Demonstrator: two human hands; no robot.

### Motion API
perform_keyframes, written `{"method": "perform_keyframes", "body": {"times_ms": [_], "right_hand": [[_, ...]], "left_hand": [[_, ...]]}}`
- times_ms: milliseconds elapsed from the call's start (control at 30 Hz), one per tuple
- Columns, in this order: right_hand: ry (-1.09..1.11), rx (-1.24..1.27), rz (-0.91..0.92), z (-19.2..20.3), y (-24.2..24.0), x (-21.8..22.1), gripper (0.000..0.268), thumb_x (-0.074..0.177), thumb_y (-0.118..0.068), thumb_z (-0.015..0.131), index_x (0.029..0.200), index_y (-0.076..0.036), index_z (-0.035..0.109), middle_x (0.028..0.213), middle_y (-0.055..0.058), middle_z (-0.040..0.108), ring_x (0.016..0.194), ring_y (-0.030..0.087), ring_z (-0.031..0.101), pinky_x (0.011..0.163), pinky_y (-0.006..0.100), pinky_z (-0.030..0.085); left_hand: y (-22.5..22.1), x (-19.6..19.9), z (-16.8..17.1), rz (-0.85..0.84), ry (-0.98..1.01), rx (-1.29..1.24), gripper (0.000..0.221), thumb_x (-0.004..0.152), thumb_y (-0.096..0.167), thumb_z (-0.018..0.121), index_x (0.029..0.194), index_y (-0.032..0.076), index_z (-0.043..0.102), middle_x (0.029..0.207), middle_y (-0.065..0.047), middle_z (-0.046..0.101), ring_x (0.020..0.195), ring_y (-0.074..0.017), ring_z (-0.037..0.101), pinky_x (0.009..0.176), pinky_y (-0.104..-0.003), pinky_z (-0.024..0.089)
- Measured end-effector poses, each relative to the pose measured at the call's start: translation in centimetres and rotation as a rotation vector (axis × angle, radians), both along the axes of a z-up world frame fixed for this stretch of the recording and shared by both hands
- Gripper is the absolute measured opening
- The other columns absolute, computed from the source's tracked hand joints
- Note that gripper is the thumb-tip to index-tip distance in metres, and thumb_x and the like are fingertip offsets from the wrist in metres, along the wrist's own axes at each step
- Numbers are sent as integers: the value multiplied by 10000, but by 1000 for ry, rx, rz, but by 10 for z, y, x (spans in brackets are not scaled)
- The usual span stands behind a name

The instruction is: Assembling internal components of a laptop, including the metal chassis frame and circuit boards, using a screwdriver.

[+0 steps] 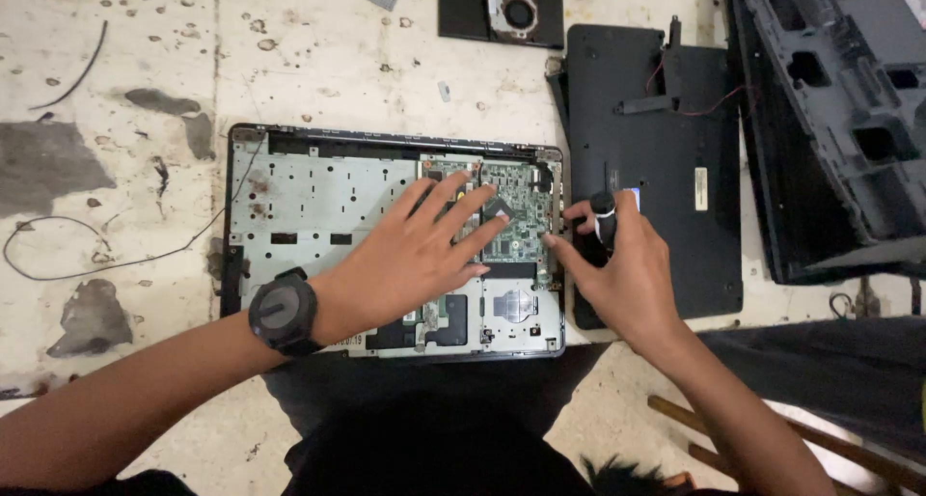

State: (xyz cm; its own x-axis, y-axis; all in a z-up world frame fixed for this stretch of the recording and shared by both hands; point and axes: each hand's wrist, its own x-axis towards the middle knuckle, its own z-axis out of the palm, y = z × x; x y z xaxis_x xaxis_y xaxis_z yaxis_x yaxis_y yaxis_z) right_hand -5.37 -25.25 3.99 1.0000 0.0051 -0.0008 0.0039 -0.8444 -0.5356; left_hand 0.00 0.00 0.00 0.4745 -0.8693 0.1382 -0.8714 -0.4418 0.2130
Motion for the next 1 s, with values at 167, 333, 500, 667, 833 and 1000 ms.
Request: {"method": "perform_keyframes", "body": {"times_ms": [167,333,500,667,833,1000], "right_hand": [[54,176,-56,0,-4,-1,366,910,-127,804,1009,-29,466,1103,211,743,943,358,729,807,506,556],[78,266,-65,5,-4,0,361,907,-107,795,990,-70,446,1141,173,750,941,265,714,856,441,562],[84,326,-83,4,-6,4,346,911,-85,787,989,-68,450,1132,185,750,927,255,699,880,434,558],[64,5,16,7,-1,3,371,890,-147,826,1036,-19,510,1033,195,759,866,395,753,862,568,532],[93,-205,18,-16,-13,2,419,941,-441,775,1105,-134,542,880,-9,693,792,314,617,763,501,484],[230,-204,-66,-12,-9,7,633,927,-497,740,1294,-62,463,991,133,697,998,446,591,759,555,463]], "left_hand": [[-3,-5,-5,-49,-145,-15,455,1067,268,547,1488,103,490,1477,-202,478,1372,-481,442,1077,-619,413],[-4,-4,-5,-60,-131,-2,503,1014,208,601,1493,117,477,1504,-179,462,1373,-485,421,1076,-628,420],[-7,-2,-2,-49,-225,14,542,1004,230,624,1509,133,451,1505,-160,452,1337,-478,446,1072,-618,443],[-11,-1,-7,-29,-129,-51,493,1034,280,589,1486,117,479,1460,-174,482,1321,-487,479,1048,-636,473],[27,1,11,144,81,33,676,953,462,571,1498,97,402,1548,-187,389,1411,-389,366,1141,-573,343],[52,-6,9,313,-255,66,540,964,571,687,1183,81,630,1151,-91,589,1009,-269,543,847,-384,475]]}}
